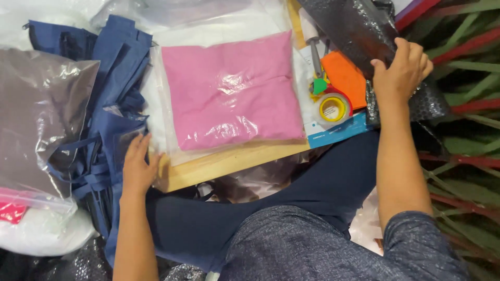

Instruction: The person uses a lint roller on a pink garment inside a plastic bag, then folds a blue fabric item and places it into a black bubble-wrap mailer before sealing the mailer with adhesive tape.

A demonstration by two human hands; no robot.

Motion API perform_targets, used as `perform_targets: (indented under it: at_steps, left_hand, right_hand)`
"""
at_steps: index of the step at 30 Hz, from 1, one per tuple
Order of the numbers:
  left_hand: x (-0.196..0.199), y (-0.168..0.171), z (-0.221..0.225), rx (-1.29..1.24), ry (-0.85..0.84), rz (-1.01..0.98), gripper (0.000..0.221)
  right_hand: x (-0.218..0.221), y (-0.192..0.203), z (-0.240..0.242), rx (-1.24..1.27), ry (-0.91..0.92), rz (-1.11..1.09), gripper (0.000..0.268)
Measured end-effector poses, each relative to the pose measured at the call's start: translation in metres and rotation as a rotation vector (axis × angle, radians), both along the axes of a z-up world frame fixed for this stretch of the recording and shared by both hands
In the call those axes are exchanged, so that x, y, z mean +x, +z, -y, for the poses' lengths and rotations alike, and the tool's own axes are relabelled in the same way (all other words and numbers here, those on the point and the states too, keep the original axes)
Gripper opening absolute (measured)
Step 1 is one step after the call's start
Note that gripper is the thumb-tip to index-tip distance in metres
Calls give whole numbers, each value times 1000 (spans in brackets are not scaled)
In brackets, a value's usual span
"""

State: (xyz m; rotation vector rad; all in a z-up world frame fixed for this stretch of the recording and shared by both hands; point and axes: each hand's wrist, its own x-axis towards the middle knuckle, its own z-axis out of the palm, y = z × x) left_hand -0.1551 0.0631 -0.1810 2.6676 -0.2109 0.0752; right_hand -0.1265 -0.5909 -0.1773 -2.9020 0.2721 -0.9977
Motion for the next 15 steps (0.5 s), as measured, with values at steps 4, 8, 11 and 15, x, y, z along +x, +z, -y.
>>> perform_targets:
  at_steps: [4,8,11,15]
  left_hand:
    - [26,-35,-37,383,115,-103,54]
    - [33,-14,-29,302,139,-274,53]
    - [34,21,-9,-125,306,-373,44]
    - [20,26,14,-701,274,-471,27]
  right_hand:
    - [6,-26,29,-66,-2,44,24]
    - [21,-4,36,-112,3,174,14]
    - [37,35,43,-102,12,280,13]
    - [49,66,61,-91,1,341,14]
